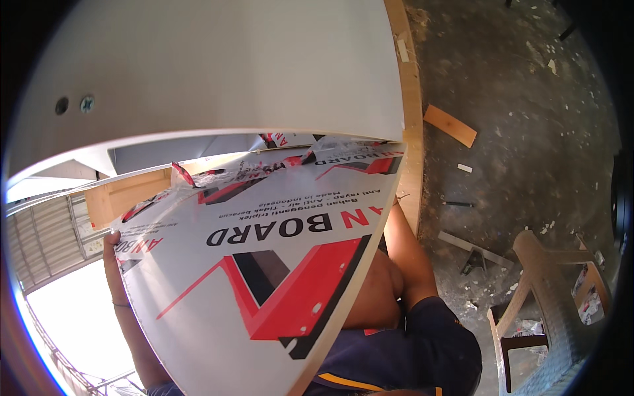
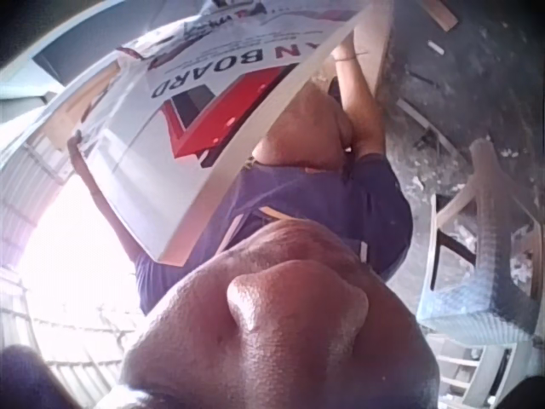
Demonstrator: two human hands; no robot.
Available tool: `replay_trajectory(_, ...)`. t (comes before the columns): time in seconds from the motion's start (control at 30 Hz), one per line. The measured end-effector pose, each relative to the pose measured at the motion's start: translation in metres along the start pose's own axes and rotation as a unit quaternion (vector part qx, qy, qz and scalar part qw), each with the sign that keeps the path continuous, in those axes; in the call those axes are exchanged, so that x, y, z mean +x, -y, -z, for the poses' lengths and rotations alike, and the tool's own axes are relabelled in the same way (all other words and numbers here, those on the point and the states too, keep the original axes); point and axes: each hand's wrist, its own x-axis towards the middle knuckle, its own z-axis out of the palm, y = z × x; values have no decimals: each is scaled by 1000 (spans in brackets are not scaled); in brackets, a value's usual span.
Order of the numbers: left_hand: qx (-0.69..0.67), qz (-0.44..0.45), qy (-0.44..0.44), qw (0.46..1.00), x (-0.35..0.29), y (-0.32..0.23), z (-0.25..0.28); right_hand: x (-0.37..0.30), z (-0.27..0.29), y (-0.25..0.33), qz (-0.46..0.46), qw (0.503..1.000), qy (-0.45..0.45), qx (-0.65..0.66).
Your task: The person holds and fits a panel into a white cabinet frame, measures the dimensions of a smaller panel with a measuring tape, and then positions it inside the cabinet.
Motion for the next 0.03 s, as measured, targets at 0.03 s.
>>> replay_trajectory(0.03, -1, 1, 8, 1000, -29, 22, 55, 3, 7, 1, 5, 1000, -5, -4)
